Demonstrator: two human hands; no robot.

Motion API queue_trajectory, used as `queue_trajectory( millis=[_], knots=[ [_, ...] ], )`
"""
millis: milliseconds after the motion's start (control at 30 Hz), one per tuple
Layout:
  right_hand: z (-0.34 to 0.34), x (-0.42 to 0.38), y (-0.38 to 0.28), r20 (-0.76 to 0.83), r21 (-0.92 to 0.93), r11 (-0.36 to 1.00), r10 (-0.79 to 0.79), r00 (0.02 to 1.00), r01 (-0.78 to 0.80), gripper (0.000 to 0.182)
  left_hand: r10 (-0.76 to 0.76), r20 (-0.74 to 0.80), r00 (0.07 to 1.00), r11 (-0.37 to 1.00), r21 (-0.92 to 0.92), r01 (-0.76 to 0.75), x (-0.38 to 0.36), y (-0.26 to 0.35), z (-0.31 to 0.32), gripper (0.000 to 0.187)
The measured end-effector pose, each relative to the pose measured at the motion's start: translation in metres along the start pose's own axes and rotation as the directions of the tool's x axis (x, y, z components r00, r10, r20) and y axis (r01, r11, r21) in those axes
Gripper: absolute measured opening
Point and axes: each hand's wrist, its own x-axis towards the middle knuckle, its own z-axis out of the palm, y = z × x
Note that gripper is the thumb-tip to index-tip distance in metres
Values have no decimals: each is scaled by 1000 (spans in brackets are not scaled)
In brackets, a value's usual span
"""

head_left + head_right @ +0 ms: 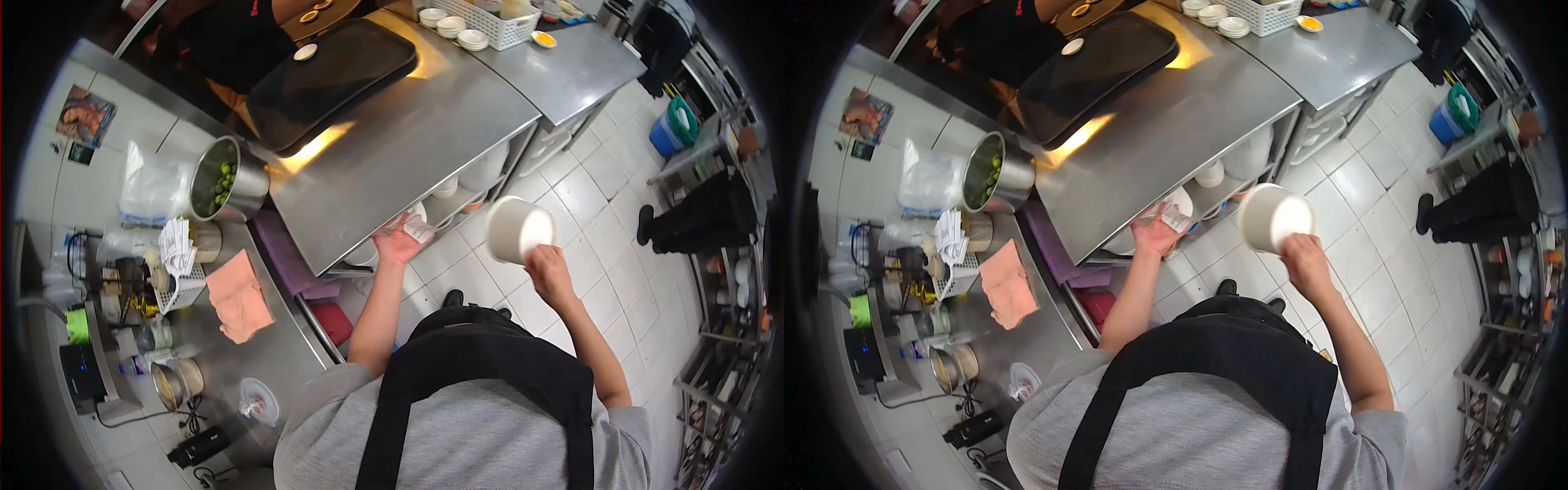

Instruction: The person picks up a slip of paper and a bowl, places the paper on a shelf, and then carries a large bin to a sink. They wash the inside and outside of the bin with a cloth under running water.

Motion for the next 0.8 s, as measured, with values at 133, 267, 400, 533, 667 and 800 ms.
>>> queue_trajectory(
  millis=[133, 267, 400, 533, 667, 800],
  knots=[
    [23, -100, 45, -49, 56, 901, 433, 900, -430, 14, -63, 65, 996, 997, 56, 59, 12, 7, -1, 80],
    [65, -235, 74, 124, -128, 652, 758, 640, -747, 9, -21, 349, 937, 942, 321, -98, 28, 6, -45, 96],
    [85, -362, 72, 300, -362, 138, 954, 25, -922, 28, -36, 105, 994, 725, 687, -46, 47, -1, -99, 106],
    [64, -422, 59, 196, -173, -148, 964, -182, -974, 31, -16, -234, 972, 155, 960, 234, 72, -91, -113, 86],
    [71, -486, 84, 92, 71, -180, 980, -174, -981, 27, -152, -265, 952, -592, 796, 127, 83, -195, -120, 65],
    [61, -543, 95, -51, 288, -92, 992, -111, -953, 17, -571, -99, 815, -808, 247, -536, 104, -307, -127, 45]
  ],
)
